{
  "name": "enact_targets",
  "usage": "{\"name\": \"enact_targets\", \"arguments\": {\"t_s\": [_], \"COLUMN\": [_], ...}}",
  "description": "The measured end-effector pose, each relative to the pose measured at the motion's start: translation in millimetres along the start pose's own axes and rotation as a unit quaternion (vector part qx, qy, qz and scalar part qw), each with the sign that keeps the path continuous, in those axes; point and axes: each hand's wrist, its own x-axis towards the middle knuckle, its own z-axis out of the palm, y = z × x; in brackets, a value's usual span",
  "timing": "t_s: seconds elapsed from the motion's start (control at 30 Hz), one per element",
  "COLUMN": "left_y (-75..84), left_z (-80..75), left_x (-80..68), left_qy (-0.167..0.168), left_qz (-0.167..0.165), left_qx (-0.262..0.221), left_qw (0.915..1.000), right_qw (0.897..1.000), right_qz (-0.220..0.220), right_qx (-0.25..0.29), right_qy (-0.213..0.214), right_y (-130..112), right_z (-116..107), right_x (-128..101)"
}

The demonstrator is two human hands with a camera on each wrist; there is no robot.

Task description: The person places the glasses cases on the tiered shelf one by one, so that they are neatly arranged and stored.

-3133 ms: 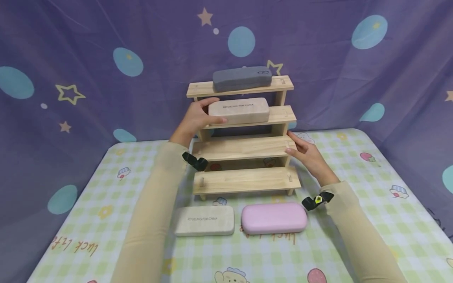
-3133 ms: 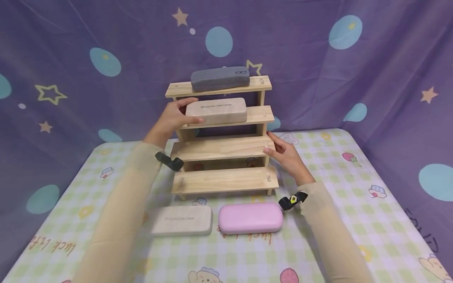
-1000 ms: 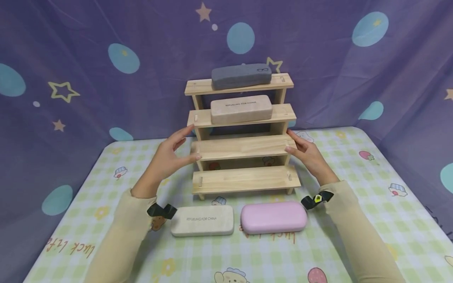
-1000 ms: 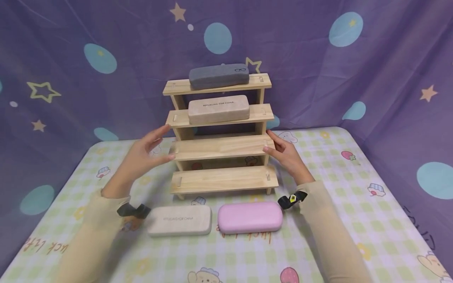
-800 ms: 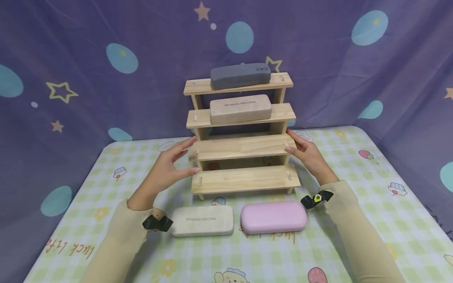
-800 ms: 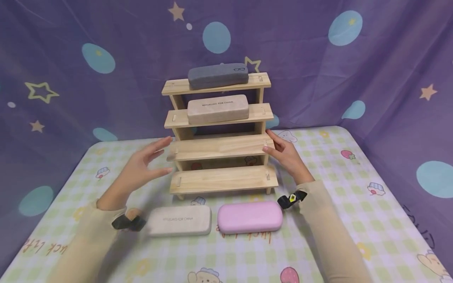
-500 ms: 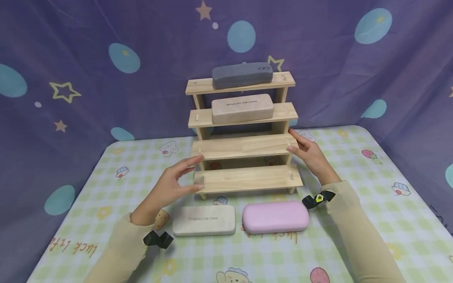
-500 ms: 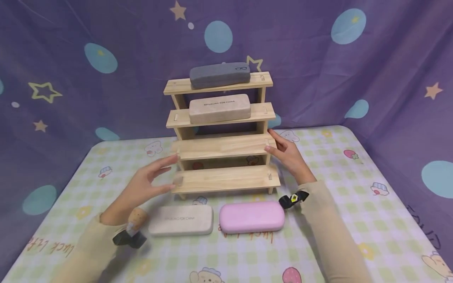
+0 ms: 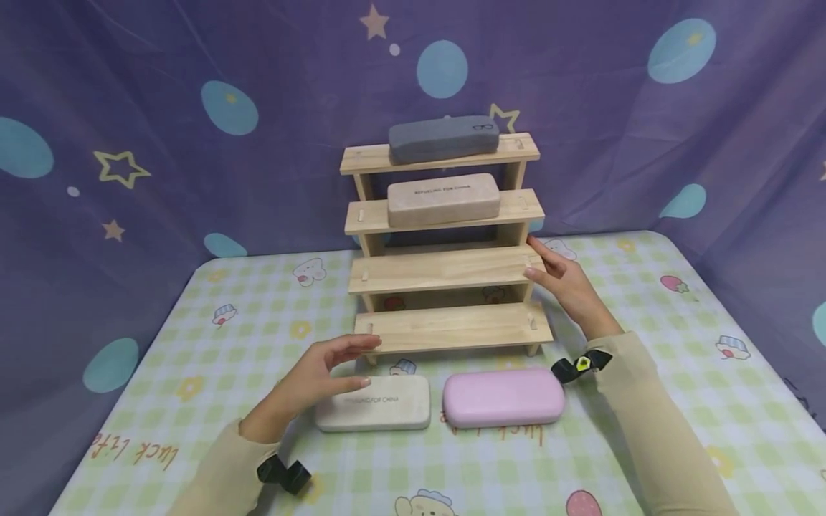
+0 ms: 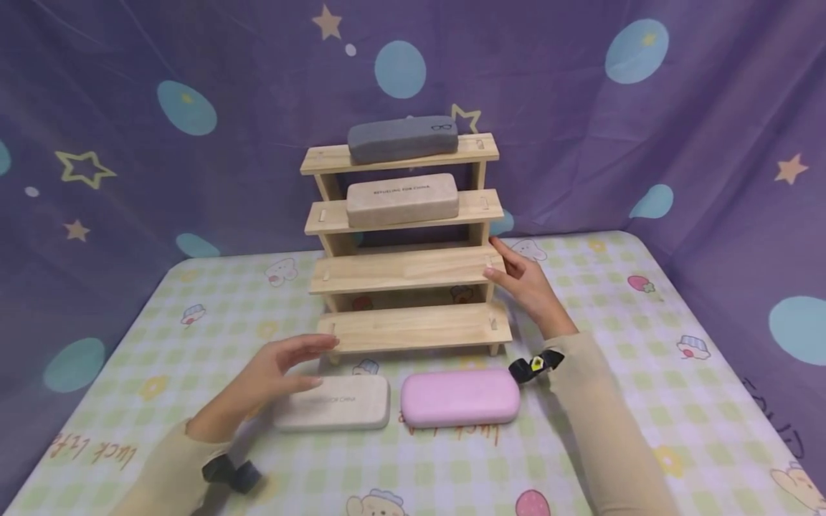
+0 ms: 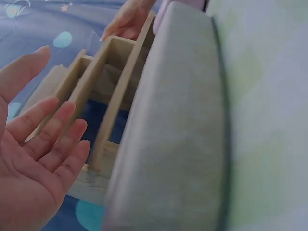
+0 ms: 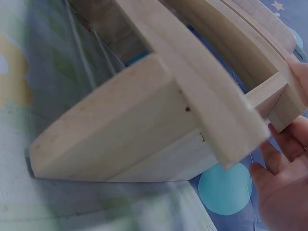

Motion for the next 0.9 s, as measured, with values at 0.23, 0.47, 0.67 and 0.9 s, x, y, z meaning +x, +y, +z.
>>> {"name": "enact_targets", "arguments": {"t_s": [0.23, 0.47, 0.67, 0.9], "left_y": [-16.6, -27.2, -37.9, -43.1], "left_z": [8.4, 14.7, 12.7, 3.2], "left_x": [-20.7, -34.7, -36.9, -48.3], "left_qy": [0.003, 0.068, 0.095, 0.07], "left_qz": [0.03, -0.022, -0.062, -0.121], "left_qx": [-0.021, -0.032, -0.043, -0.075], "left_qw": [0.9993, 0.997, 0.9926, 0.9874], "right_qw": [1.0, 1.0, 1.0, 1.0], "right_qz": [0.005, 0.018, 0.014, 0.012], "right_qx": [0.006, -0.014, -0.023, 0.012], "right_qy": [-0.009, -0.007, 0.0, 0.01], "right_y": [-1, -3, -6, 2], "right_z": [2, -2, -8, 0], "right_x": [-4, -8, 1, 2]}}
